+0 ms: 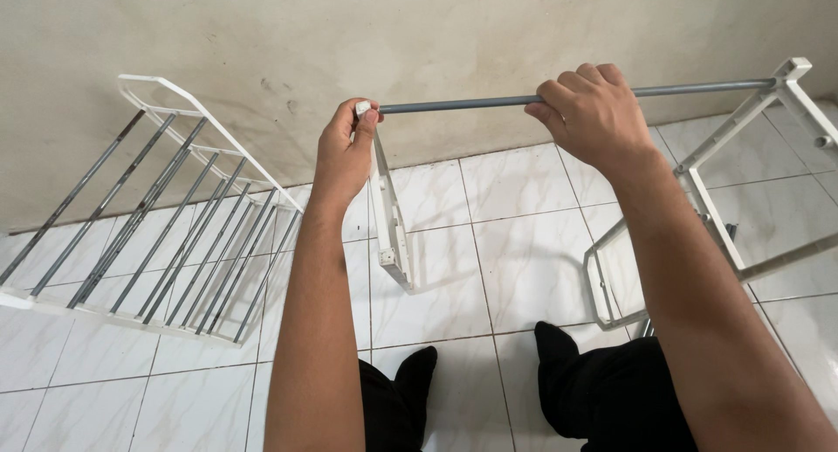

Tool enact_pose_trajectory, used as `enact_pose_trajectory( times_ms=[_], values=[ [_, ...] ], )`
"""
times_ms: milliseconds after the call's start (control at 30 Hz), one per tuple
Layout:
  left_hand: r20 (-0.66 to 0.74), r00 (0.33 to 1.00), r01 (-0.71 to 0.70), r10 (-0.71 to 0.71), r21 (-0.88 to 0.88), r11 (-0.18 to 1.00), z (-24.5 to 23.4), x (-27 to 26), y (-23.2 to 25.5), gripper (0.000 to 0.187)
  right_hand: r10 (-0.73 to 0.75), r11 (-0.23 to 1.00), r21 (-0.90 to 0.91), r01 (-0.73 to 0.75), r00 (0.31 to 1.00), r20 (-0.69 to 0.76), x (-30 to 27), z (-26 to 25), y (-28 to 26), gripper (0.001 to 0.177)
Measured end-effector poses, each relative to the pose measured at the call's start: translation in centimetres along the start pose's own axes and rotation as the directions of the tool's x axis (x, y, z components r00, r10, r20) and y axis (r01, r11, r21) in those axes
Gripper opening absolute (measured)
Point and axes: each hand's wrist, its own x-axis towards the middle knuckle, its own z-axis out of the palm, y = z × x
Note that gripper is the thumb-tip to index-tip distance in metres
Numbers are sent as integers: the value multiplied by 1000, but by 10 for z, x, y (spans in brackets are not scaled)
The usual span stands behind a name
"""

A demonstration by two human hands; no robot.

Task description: The person assembles a white plastic and metal rack by inserting metal rods into the side frames. They sit on the floor and repeatedly insert rods into slots on both sides of the frame, building up the structure layer by layer.

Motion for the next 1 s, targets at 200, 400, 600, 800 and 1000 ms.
enact_pose_trajectory(
  times_ms=[200,400,600,800,1000],
  values=[
    [1,1000,4,-4,-41,999,-2,1,1,29,1,1000,27,-2,999,47,3,3,-3,29],
    [7,1000,27,-27,-55,998,0,5,3,31,18,999,26,-21,997,79,4,3,-4,28],
    [20,978,211,-210,-75,975,3,1,12,33,21,998,56,-25,996,85,3,-1,-5,28],
    [39,999,-8,8,-5,1000,-1,4,9,35,32,996,82,-41,993,110,2,-2,-4,30],
    [59,998,21,-18,-48,999,-1,4,1,38,18,998,52,-24,992,122,2,1,-4,35]
  ],
)
